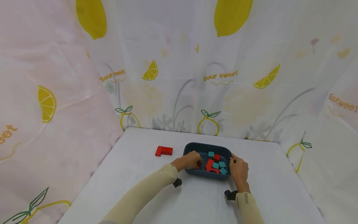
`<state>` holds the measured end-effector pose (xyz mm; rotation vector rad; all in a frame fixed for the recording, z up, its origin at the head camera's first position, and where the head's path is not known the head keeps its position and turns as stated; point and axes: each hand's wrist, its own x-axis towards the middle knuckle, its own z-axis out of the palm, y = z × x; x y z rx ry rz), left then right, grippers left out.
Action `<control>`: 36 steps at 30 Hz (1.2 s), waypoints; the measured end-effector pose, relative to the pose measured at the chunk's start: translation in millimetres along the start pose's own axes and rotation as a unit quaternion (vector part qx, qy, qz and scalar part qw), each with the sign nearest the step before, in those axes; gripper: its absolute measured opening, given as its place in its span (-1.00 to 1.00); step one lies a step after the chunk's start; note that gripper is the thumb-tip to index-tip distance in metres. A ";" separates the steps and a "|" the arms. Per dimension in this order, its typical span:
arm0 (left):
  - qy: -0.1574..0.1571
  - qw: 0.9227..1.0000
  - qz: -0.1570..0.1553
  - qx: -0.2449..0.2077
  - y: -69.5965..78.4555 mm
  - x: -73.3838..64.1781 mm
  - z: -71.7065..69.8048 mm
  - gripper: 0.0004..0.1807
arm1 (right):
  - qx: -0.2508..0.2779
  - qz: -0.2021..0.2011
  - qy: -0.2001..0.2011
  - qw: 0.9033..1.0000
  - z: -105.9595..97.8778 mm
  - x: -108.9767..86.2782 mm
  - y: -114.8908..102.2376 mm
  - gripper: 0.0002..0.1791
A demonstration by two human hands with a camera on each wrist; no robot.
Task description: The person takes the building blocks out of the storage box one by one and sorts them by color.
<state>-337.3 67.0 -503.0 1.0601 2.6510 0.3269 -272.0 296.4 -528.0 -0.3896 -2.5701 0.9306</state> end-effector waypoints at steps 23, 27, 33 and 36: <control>0.116 0.992 0.023 0.030 -60.8 -27.8 -63.7 -0.70 | -0.003 0.009 -0.001 1.000 0.0 -1.1 -1.1 -0.61; 0.149 0.988 0.012 0.024 -85.8 -37.3 -62.1 -0.70 | -0.005 0.006 -0.002 1.000 0.3 -1.7 -1.4 -0.61; 0.172 0.985 -0.018 0.006 -116.4 -50.0 -60.1 -0.68 | -0.005 0.004 0.001 1.000 -0.3 -2.0 -2.0 -0.61; 0.176 0.984 -0.035 -0.003 -130.2 -58.6 -59.6 -0.70 | -0.005 0.000 0.002 1.000 0.0 -2.0 -2.5 -0.61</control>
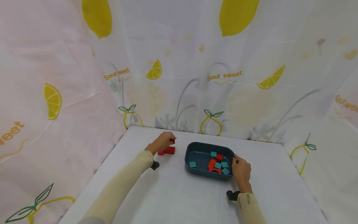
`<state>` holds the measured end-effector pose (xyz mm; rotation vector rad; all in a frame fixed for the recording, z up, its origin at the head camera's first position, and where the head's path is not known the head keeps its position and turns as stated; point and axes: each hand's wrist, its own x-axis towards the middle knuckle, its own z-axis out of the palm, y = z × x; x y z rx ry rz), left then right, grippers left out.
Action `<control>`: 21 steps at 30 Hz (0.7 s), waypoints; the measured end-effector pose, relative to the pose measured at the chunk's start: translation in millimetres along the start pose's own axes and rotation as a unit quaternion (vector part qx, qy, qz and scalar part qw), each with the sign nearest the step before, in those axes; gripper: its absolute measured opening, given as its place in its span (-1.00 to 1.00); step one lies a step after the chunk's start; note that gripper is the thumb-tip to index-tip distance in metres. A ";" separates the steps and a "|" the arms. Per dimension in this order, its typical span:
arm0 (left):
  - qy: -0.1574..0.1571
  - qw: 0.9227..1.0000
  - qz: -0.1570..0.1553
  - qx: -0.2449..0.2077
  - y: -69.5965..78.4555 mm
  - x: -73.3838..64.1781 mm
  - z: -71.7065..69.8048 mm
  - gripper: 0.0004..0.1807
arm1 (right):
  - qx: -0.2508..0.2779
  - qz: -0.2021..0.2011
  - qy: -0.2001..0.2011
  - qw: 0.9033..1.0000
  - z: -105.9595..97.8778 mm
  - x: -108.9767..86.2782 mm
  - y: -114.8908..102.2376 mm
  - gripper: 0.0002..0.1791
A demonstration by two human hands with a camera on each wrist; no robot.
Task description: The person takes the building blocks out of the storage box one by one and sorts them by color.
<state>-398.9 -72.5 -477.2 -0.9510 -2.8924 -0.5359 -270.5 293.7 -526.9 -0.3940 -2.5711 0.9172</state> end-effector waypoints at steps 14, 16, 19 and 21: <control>-0.020 0.994 -0.107 -0.026 -48.6 -33.2 -3.5 -0.69 | 0.006 0.009 0.000 1.000 -0.1 2.1 1.9 -0.61; -0.025 0.993 -0.111 -0.020 -52.9 -36.5 -2.8 -0.70 | 0.006 0.010 -0.002 1.000 -0.1 2.1 1.8 -0.61; -0.028 0.994 -0.110 -0.007 -58.2 -40.8 -1.8 -0.71 | 0.006 0.006 0.001 1.000 0.0 2.1 1.4 -0.61; -0.029 0.993 -0.112 -0.003 -61.0 -43.4 -1.2 -0.71 | 0.006 0.002 0.004 1.000 0.2 2.0 1.1 -0.62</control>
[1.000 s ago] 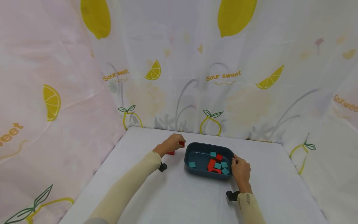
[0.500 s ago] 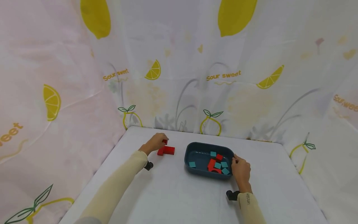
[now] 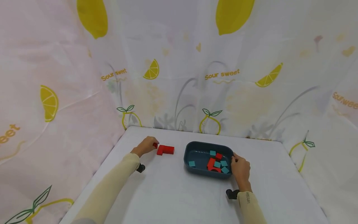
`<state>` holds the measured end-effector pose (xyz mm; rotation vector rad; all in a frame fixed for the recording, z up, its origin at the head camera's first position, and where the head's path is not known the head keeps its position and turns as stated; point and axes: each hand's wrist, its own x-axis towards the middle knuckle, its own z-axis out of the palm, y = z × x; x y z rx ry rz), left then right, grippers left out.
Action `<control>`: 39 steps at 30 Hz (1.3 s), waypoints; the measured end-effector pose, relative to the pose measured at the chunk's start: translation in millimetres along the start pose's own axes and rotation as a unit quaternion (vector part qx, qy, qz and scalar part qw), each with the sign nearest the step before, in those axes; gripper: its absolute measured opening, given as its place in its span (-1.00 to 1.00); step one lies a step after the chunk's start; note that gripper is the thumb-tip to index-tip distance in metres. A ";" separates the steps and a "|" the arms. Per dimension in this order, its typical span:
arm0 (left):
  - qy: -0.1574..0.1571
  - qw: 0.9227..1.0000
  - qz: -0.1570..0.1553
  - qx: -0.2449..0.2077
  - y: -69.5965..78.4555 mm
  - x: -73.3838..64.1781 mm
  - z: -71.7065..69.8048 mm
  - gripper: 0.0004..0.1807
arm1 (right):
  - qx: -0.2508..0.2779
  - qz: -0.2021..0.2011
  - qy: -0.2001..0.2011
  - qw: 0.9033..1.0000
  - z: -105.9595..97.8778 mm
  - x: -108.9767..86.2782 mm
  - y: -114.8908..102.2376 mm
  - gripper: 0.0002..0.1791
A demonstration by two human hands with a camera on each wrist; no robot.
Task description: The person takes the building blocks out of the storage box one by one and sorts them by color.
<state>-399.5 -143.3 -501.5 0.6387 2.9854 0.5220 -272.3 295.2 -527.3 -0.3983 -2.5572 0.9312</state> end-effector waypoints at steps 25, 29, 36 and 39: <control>-0.018 1.000 -0.017 0.002 -9.8 -4.2 29.2 -0.42 | -0.003 0.002 0.001 1.000 2.1 -2.7 -0.7 -0.62; -0.015 1.000 -0.017 0.002 -10.6 -3.2 30.6 -0.41 | -0.002 0.007 -0.003 1.000 1.7 -2.1 -1.1 -0.62; -0.013 0.999 -0.030 -0.015 -11.3 -0.3 32.5 -0.39 | 0.001 0.002 0.003 1.000 -0.8 -0.4 -2.3 -0.63; -0.016 0.999 -0.038 -0.024 -10.5 0.6 31.9 -0.40 | 0.003 0.001 0.006 1.000 -1.5 -0.6 -2.6 -0.63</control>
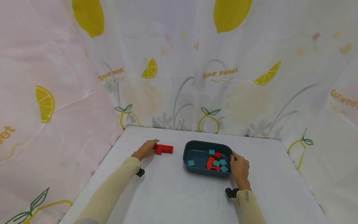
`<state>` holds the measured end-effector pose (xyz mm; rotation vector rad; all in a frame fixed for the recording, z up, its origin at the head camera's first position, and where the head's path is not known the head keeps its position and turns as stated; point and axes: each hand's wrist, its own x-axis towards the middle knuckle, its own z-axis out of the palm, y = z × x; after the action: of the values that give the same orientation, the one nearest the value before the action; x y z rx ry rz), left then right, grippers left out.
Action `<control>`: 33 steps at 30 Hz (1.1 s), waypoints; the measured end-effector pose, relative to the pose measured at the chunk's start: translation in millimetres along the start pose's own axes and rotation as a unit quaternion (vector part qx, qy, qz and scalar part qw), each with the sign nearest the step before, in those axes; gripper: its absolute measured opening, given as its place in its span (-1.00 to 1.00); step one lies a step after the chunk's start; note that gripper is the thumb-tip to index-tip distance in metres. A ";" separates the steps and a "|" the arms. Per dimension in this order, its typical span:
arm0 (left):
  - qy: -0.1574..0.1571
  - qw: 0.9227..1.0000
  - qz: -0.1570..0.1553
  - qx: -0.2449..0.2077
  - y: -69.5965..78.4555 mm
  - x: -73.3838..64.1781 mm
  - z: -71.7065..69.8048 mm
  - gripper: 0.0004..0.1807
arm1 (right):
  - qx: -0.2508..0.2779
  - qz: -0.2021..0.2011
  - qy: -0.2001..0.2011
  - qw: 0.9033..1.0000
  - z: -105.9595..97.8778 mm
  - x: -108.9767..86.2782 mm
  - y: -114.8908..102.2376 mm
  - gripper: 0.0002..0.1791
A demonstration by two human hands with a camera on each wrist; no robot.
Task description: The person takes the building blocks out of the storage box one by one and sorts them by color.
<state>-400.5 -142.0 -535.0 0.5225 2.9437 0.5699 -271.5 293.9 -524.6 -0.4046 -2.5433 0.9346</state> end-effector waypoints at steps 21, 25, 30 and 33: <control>0.093 0.988 0.110 -0.058 62.0 15.1 -17.4 -0.41 | -0.004 -0.008 0.010 1.000 0.6 -0.6 4.2 -0.64; 0.103 0.981 0.149 -0.065 84.6 17.6 -8.7 -0.43 | -0.003 -0.014 0.013 1.000 0.5 -0.4 4.0 -0.65; 0.103 0.975 0.189 -0.054 114.2 18.5 7.2 -0.47 | 0.000 -0.013 0.009 1.000 0.2 -1.0 2.8 -0.64; 0.093 0.973 0.207 -0.044 132.0 18.5 14.0 -0.49 | 0.000 -0.006 0.002 1.000 0.6 -1.8 2.3 -0.63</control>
<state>-374.3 -15.7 -498.7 1.1447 2.9690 0.8267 -269.8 294.5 -527.1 -0.3896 -2.5397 0.9285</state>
